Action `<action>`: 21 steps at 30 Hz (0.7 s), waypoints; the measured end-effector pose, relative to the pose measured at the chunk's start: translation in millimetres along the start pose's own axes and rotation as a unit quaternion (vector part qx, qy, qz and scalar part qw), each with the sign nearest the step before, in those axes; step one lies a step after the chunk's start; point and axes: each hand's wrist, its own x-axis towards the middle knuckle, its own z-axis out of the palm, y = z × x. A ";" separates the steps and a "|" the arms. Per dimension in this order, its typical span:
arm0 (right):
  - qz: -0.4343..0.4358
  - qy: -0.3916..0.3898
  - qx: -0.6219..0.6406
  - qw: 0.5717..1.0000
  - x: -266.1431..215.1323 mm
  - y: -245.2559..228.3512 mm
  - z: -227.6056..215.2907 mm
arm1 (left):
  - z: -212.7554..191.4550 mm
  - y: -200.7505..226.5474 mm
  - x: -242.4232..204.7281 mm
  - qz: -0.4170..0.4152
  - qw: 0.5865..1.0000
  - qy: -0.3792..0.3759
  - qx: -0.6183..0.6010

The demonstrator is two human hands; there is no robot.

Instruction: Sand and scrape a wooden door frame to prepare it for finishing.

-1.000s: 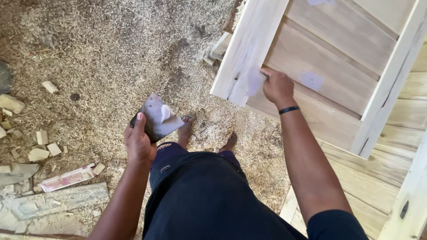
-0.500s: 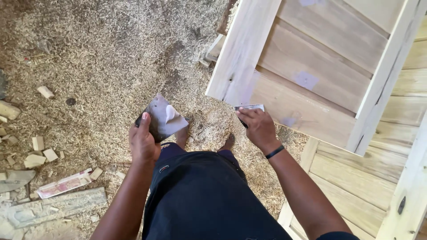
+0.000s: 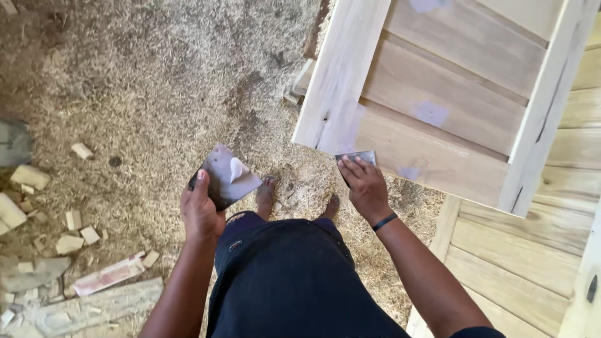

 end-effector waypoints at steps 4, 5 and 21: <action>-0.022 -0.004 -0.006 1.000 1.3 23.4 -6.6 | 17.2 17.9 -1.1 -0.001 1.000 0.004 0.006; 0.001 -0.013 0.007 1.000 4.1 31.2 -6.4 | 17.1 18.2 0.2 -0.007 1.000 0.015 0.012; 0.144 -0.115 0.036 0.982 54.6 -43.4 2.1 | 5.7 8.2 8.1 -0.013 1.000 0.014 -0.011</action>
